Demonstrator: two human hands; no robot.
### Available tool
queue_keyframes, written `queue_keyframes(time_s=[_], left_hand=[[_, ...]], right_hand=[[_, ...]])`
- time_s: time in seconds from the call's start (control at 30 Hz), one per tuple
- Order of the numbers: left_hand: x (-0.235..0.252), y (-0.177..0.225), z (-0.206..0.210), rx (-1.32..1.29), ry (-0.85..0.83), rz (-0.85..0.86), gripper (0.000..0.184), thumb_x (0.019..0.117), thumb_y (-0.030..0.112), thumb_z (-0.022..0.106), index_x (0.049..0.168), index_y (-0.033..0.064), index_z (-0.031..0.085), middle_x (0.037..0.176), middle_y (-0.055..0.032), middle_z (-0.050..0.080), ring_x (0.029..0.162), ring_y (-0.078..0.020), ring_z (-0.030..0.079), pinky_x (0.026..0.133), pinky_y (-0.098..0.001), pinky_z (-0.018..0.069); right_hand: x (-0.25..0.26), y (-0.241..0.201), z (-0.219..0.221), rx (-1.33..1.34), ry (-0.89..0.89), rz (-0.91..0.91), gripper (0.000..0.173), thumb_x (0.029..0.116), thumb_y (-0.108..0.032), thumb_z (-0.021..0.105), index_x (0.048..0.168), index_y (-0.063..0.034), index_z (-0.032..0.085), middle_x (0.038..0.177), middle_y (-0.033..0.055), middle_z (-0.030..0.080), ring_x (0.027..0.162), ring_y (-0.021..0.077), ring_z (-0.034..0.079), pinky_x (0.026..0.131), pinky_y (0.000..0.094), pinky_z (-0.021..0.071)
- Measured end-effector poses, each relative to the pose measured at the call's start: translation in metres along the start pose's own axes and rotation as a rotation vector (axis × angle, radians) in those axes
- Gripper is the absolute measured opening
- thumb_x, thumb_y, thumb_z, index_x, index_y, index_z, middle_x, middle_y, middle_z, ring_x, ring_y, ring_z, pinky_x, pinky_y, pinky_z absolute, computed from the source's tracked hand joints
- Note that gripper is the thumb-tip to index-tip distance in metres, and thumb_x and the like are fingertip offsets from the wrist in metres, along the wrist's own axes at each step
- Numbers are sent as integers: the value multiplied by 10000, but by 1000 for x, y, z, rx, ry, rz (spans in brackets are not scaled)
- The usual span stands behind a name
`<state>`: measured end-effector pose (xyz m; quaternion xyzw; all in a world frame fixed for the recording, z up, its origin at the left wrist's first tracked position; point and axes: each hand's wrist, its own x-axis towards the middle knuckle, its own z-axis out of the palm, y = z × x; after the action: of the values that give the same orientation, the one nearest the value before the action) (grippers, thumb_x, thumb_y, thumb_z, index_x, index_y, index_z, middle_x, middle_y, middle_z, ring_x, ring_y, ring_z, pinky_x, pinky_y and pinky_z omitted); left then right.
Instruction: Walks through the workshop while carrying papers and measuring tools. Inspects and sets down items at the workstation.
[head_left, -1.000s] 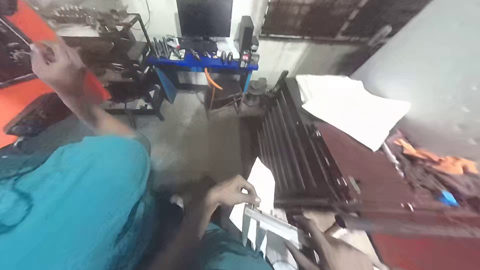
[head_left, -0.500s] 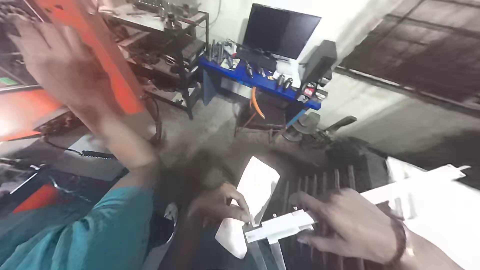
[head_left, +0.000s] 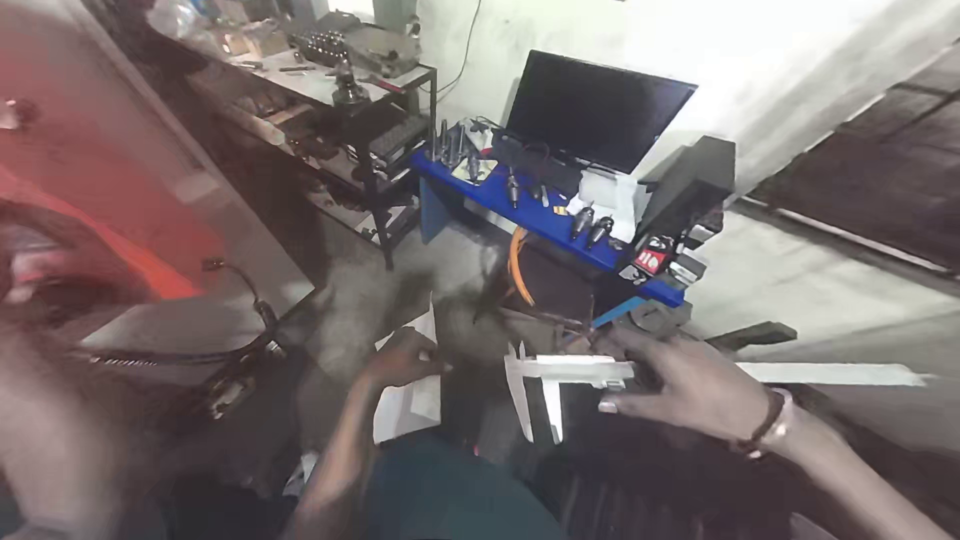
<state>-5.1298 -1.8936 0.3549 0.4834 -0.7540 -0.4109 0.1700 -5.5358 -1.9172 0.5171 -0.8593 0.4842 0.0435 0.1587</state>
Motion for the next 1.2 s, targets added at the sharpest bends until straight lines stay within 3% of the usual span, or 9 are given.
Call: queue_keyframes(time_s=[0.17,0.37,0.47,0.53,0.63,0.73,0.8,1.03,1.2], left_hand=[[123,46,-6,-559,-95,352,136,929,158,706,882,37,746,832,44,725,775,18,649,747,-206,547],[253,21,-37,-943,2,621,337,945,537,642,878,224,745,829,168,718,764,99,639,708,-113,525],[298,-7,-69,-876,107,473,397,954,595,579,822,234,680,791,189,670,763,111,606,729,-114,495],[333,-27,-86,-822,155,270,287,966,371,617,862,113,689,776,114,640,745,42,589,746,-181,504],[379,-73,-102,-757,2,179,134,893,197,667,854,72,695,774,103,668,740,32,621,739,-200,537],[412,-122,-106,-736,-262,204,163,874,212,754,896,51,740,838,74,696,757,27,612,712,-188,515],[433,-143,-110,-693,-378,131,186,886,171,745,987,15,746,966,-9,733,881,-46,663,828,-269,556],[500,-210,-88,-387,-262,-443,414,1044,395,567,1192,29,690,1098,-145,713,1005,-235,691,939,-465,561],[581,-206,-109,-471,-258,-321,507,1006,194,645,1476,81,491,1381,-172,597,1197,-252,635,1007,-427,542]], right_hand=[[35,96,15,559,69,183,735,691,-619,841,1227,-143,678,924,-3,716,789,102,674,736,365,593],[95,137,22,851,302,546,449,843,-416,755,1143,-86,701,866,-66,699,683,-38,613,635,189,538],[139,142,54,1099,324,758,378,935,-405,664,1096,-66,628,629,-35,544,431,37,455,411,224,426],[176,146,64,1190,379,842,414,967,-455,648,1110,-69,599,606,-18,513,417,65,443,397,247,414],[228,148,75,1187,504,931,577,920,-460,684,1282,-19,598,955,24,688,735,31,629,658,249,550],[258,155,88,1282,616,991,630,873,-269,790,1382,-7,527,1172,86,681,995,79,663,868,287,573],[277,170,94,1281,663,1006,704,836,-218,831,1420,-4,504,1281,115,662,1137,116,649,983,316,555],[328,238,105,1003,405,1140,452,889,-309,816,1165,17,666,854,117,664,742,178,613,730,426,543],[374,282,101,856,224,958,378,926,-347,772,1035,12,723,867,148,704,810,248,671,823,508,554]])
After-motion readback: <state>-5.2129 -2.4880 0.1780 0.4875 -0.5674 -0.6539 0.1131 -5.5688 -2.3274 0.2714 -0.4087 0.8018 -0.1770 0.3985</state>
